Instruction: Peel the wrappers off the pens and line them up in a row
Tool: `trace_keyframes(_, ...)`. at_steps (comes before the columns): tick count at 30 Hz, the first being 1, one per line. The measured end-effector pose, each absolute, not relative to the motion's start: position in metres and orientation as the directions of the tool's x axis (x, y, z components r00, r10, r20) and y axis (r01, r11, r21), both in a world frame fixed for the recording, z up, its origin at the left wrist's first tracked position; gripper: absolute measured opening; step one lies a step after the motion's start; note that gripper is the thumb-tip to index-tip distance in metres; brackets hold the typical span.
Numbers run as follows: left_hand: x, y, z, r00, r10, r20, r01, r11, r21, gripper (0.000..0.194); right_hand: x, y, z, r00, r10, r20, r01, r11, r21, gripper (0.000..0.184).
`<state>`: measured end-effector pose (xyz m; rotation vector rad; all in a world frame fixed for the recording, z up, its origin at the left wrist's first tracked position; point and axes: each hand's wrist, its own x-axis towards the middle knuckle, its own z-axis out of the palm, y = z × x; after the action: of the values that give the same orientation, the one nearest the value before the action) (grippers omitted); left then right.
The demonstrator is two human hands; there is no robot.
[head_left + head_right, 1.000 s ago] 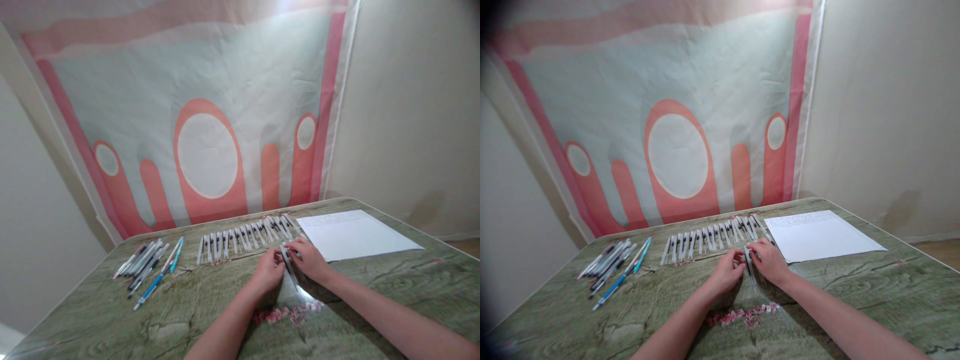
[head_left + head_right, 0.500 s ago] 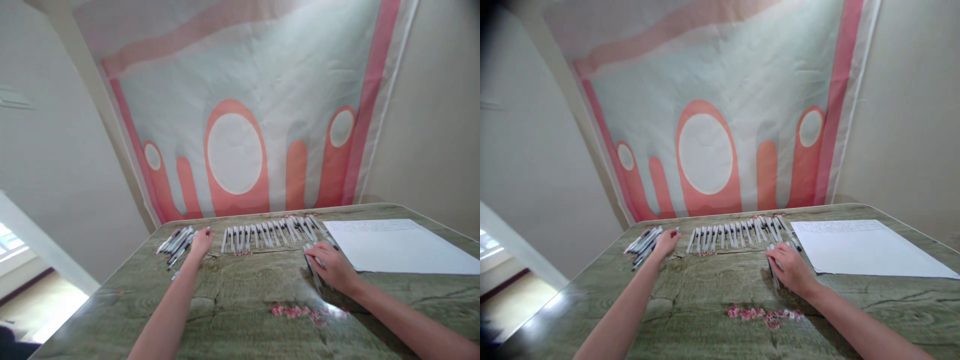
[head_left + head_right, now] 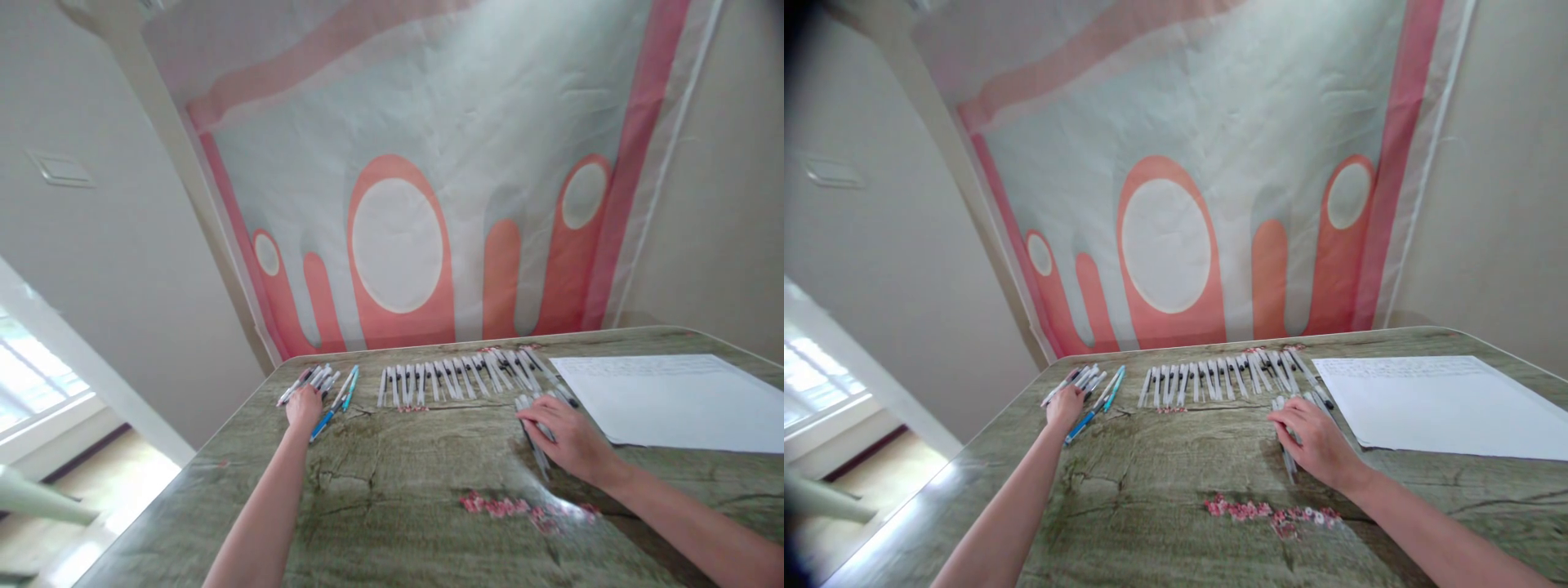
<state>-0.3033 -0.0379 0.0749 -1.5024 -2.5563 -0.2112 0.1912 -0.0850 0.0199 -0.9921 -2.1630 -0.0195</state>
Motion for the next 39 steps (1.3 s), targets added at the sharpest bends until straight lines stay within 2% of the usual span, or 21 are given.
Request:
trace_keyframes(10,-0.317,-0.029,0.050,-0.484,0.845,0.226,0.874,0.479,0.080,0.032,0.190,-0.087,0.022,-0.446,0.639,0.627,0.667,0.704,-0.243,0.019)
trace_keyframes(13,-0.315,-0.027,0.055,-0.486,0.841,0.238,0.874,0.467,0.134,0.031,0.190,-0.087,0.021,-0.446,0.626,0.640,0.657,0.714,-0.240,0.019)
trace_keyframes(15,-0.304,-0.026,0.063,-0.430,0.858,0.280,0.899,0.381,0.214,0.031,0.190,-0.087,0.021,-0.441,0.626,0.644,0.656,0.714,-0.245,0.019)
trace_keyframes(18,-0.265,-0.027,0.076,-0.246,0.923,0.295,0.909,0.115,0.400,0.032,0.189,-0.086,0.021,-0.427,0.639,0.640,0.654,0.707,-0.269,0.019)
trace_keyframes(20,-0.224,-0.033,0.083,-0.086,0.975,0.206,0.809,-0.052,0.586,0.034,0.187,-0.087,0.022,-0.413,0.650,0.638,0.650,0.701,-0.294,0.020)
trace_keyframes(22,-0.177,-0.041,0.088,0.091,0.992,0.087,0.588,-0.124,0.799,0.036,0.187,-0.089,0.024,-0.388,0.665,0.638,0.642,0.692,-0.331,0.021)
trace_keyframes(25,-0.111,-0.057,0.091,0.304,0.952,-0.035,0.275,-0.052,0.960,0.036,0.185,-0.093,0.030,-0.327,0.711,0.623,0.616,0.660,-0.430,0.022)
trace_keyframes(30,-0.035,-0.074,0.079,0.513,0.843,-0.162,-0.013,0.196,0.980,0.036,0.181,-0.100,0.043,-0.178,0.842,0.510,0.478,0.527,-0.703,0.028)
trace_keyframes(34,0.000,-0.087,0.059,0.618,0.744,-0.253,-0.064,0.369,0.927,0.036,0.180,-0.098,0.045,-0.056,0.920,0.389,0.294,0.387,-0.874,0.035)
trace_keyframes(39,0.007,-0.099,0.051,0.606,0.742,-0.287,-0.057,0.400,0.915,0.034,0.176,-0.097,0.042,-0.025,0.968,0.249,0.239,0.248,-0.939,0.034)
